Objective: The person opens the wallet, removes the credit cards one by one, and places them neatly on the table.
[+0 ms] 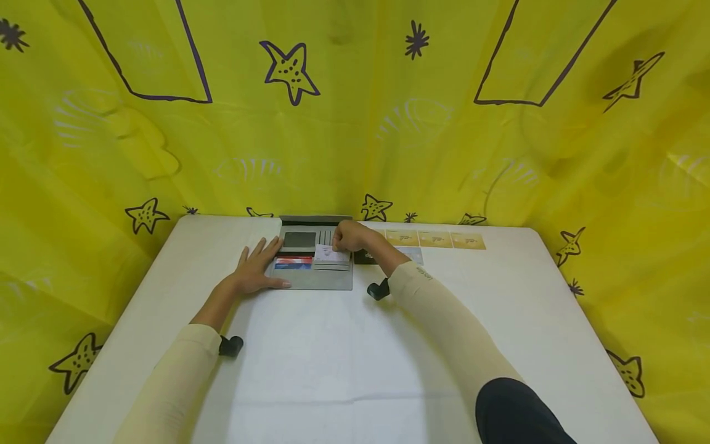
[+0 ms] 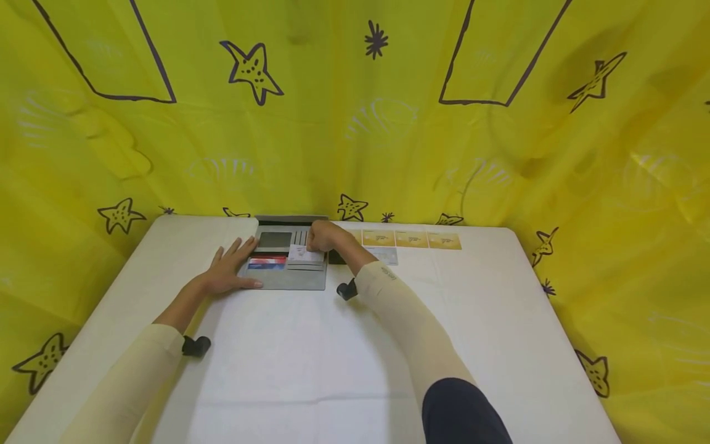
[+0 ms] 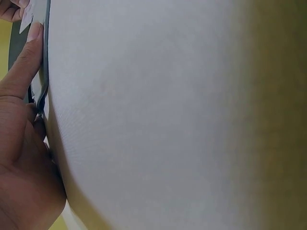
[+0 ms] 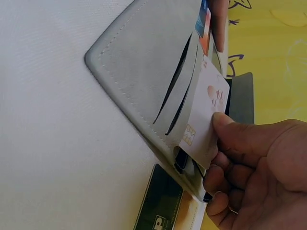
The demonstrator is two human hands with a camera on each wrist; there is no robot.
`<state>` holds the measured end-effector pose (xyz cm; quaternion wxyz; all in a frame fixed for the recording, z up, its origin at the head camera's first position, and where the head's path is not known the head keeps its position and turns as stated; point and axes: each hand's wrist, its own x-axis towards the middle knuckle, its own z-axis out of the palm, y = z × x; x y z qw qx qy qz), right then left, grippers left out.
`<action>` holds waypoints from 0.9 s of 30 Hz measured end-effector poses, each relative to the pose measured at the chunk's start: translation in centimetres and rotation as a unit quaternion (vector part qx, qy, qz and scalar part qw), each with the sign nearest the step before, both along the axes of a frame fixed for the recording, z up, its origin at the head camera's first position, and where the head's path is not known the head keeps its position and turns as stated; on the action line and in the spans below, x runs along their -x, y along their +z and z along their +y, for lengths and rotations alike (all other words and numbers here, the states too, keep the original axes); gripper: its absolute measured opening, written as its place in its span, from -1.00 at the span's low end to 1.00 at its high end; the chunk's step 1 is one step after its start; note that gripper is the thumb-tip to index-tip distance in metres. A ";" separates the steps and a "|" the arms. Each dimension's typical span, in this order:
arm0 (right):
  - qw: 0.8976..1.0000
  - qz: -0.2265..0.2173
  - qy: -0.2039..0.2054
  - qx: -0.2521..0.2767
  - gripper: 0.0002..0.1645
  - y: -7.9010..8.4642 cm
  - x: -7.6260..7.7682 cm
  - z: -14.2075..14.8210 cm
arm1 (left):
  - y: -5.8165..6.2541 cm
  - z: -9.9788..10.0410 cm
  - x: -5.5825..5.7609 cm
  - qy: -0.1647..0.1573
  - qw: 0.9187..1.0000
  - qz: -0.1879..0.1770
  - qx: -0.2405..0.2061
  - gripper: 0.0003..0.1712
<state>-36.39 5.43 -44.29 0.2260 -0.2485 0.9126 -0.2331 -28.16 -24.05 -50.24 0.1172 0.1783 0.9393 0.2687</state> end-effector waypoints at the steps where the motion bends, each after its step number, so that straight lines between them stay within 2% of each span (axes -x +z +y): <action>1: 1.000 0.000 0.000 0.003 -0.83 -0.1 0.0 0.0 | 0.0 0.0 0.0 0.000 1.000 -0.001 0.000 0.34; 7: 0.999 0.003 -0.020 0.029 -0.86 -0.7 -0.2 0.1 | 0.0 0.0 0.0 0.000 1.000 -0.002 0.001 0.35; 14: 0.997 0.039 -0.040 0.053 -0.88 -1.0 -0.4 -0.1 | 0.1 0.0 -0.1 -0.003 1.000 0.003 -0.003 0.32; 20: 0.996 0.043 -0.050 0.067 -0.90 -1.4 -0.2 0.2 | -0.3 -0.3 0.0 -0.010 1.000 0.012 -0.012 0.39; 23: 0.994 0.028 -0.054 0.086 -0.81 -1.6 0.0 0.5 | -0.6 -0.4 0.2 -0.010 1.000 0.010 -0.012 0.42; 27: 0.993 0.014 -0.047 0.105 -0.58 -1.8 0.1 1.1 | -1.0 -0.5 0.4 -0.011 1.000 0.010 -0.012 0.42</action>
